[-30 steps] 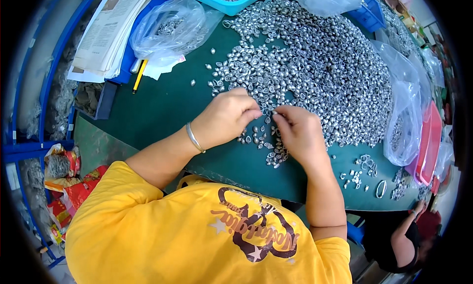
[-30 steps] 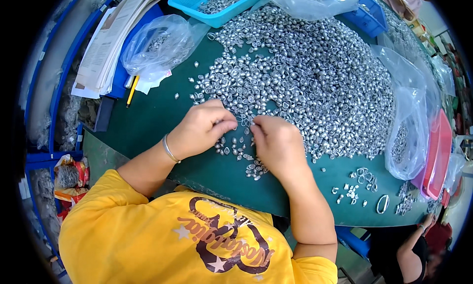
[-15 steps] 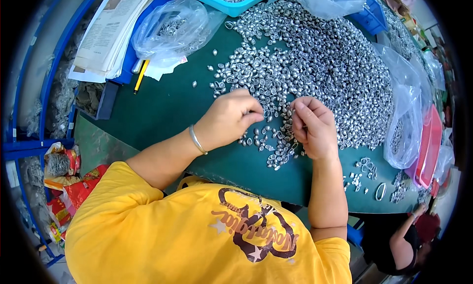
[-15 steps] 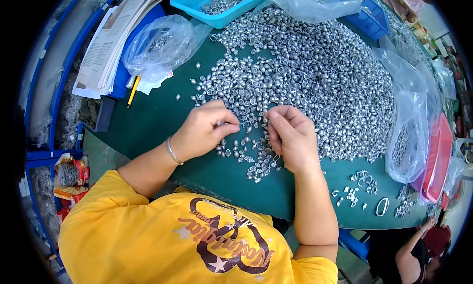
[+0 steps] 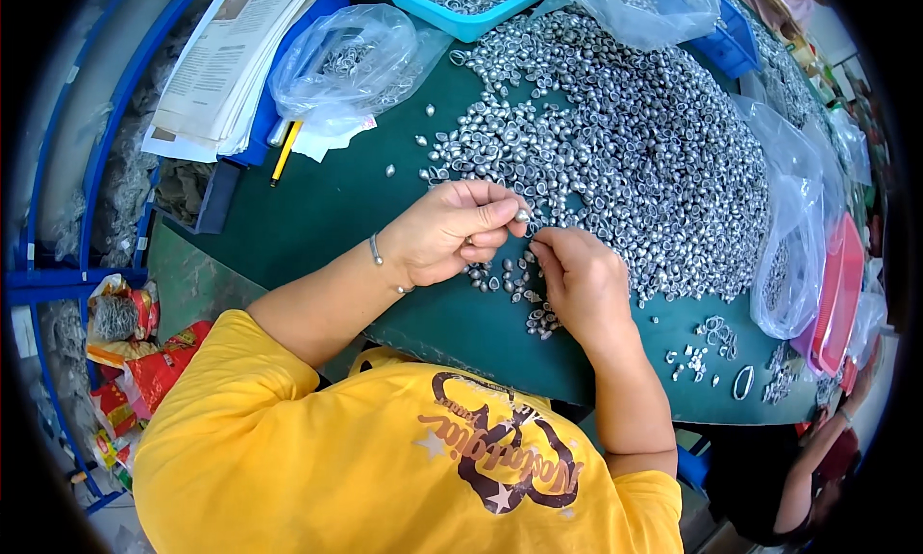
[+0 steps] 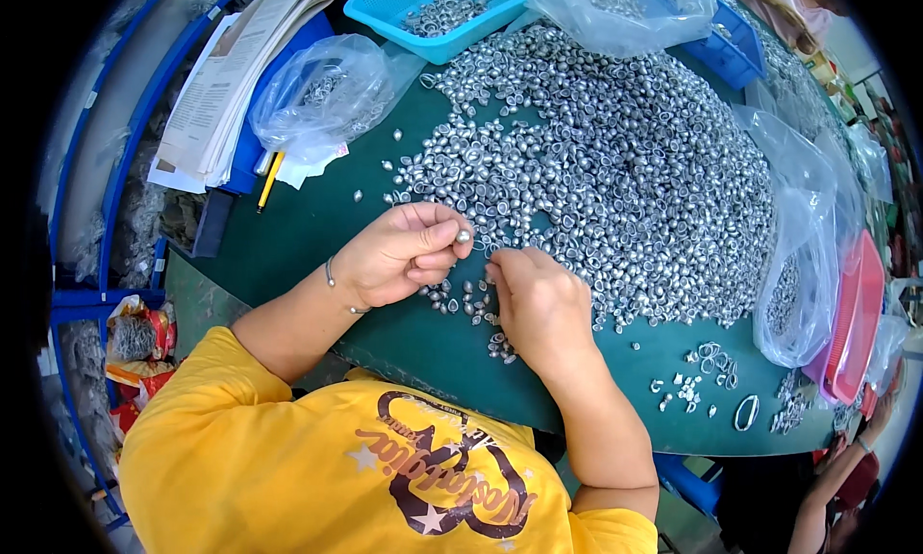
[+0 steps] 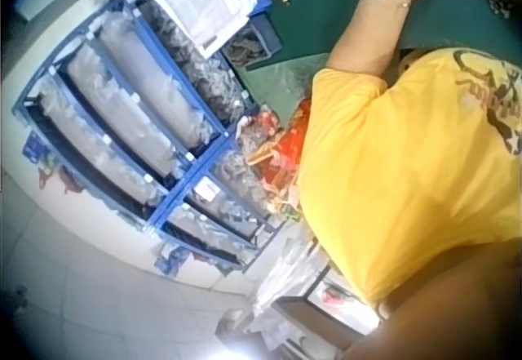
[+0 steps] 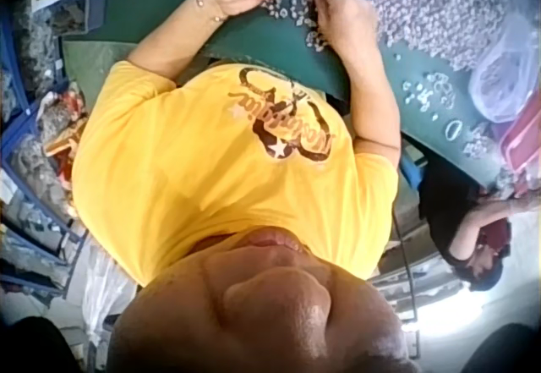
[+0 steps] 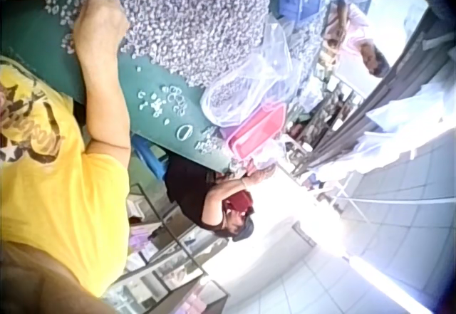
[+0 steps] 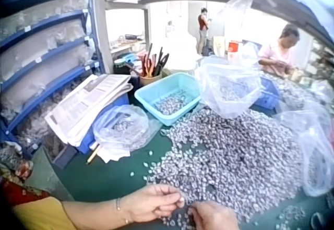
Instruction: The person sorts small metal rings and buckles on a green table by hand, picking them up and moving them into different piles or containers.
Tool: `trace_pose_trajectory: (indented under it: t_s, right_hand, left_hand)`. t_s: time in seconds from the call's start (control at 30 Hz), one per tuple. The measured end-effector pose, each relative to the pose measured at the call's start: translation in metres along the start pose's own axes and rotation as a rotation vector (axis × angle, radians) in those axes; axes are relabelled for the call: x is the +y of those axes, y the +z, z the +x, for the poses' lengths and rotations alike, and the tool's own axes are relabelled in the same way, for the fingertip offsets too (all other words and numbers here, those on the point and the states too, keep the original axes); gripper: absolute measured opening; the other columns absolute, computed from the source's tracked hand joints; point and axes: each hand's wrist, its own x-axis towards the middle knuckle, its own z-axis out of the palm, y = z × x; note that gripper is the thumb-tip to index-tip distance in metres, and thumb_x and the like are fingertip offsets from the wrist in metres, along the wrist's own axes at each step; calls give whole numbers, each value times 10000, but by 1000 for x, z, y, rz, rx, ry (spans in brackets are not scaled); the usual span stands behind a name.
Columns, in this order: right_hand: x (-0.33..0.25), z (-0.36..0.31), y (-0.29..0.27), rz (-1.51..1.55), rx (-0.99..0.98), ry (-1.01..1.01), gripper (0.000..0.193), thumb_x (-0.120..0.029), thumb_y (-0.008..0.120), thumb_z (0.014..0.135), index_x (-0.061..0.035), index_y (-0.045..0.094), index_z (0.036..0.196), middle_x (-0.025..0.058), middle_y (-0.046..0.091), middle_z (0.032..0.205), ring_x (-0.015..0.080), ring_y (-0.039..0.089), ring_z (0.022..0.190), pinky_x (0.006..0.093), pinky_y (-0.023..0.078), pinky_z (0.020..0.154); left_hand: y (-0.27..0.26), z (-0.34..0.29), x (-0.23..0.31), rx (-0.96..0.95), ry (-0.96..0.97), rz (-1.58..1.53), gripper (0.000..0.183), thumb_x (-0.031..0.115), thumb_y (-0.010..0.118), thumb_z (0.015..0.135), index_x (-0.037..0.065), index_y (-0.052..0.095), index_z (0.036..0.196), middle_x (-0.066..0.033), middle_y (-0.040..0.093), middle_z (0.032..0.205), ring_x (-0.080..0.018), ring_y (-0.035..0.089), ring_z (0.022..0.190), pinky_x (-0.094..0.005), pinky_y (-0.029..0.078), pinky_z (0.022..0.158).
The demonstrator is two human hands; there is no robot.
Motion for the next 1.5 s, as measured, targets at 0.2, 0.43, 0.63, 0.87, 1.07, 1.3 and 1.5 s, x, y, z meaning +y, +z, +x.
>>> trace_pose_trajectory:
  t_s: [0.2, 0.43, 0.63, 0.87, 1.07, 1.3, 1.5]
  right_hand:
    - [9, 0, 2, -77, -49, -12, 62, -81, 615, 751, -52, 615, 806, 98, 599, 710, 284, 593, 635, 357, 477, 550]
    - [15, 5, -16, 536, -169, 150, 106, -43, 646, 748, -32, 649, 854, 83, 635, 742, 167, 603, 635, 254, 469, 579]
    - [28, 6, -24, 1692, -260, 417, 56, 1, 581, 793, 25, 608, 836, 43, 548, 638, 42, 365, 416, 184, 258, 369]
    - [10, 3, -13, 57, -181, -129, 125, -49, 617, 713, -99, 658, 820, 74, 564, 642, 254, 579, 589, 339, 473, 519]
    - [6, 5, -16, -117, -236, -175, 153, -42, 584, 674, -119, 640, 794, 60, 534, 628, 250, 585, 585, 356, 463, 494]
    - [3, 6, -13, -196, -249, -213, 114, -34, 582, 647, -92, 575, 745, 68, 529, 632, 254, 589, 588, 356, 453, 482]
    - [12, 7, -6, 198, -198, -87, 96, -103, 605, 779, -31, 557, 822, 80, 579, 666, 233, 599, 627, 358, 457, 553]
  left_hand:
    - [-3, 1, 1, -27, 16, -35, 117, 120, 510, 890, 17, 556, 922, -52, 540, 844, -39, 374, 566, -153, 310, 457]
    - [13, -7, 10, 282, 104, 693, 92, 100, 627, 790, 25, 607, 838, -5, 545, 694, -58, 438, 563, -182, 360, 493]
    - [5, -10, -4, -8, 510, 1700, 149, 110, 691, 686, 81, 678, 832, -74, 544, 665, -231, 556, 639, -320, 455, 583]
    - [6, -7, -9, -7, 507, 1588, 101, 62, 673, 707, 66, 649, 804, -63, 530, 692, -215, 544, 655, -307, 443, 590]
    - [13, -8, 6, -90, 354, 1222, 110, 20, 678, 716, 45, 640, 815, -13, 490, 682, -110, 492, 637, -234, 391, 570]
    - [7, -14, 10, -136, 144, 295, 91, 38, 537, 827, -7, 552, 904, -27, 473, 753, -52, 407, 579, -169, 310, 458]
    - [-10, -20, 36, -224, 167, -138, 215, 172, 462, 851, -36, 485, 902, -119, 440, 872, -93, 421, 592, -158, 318, 392]
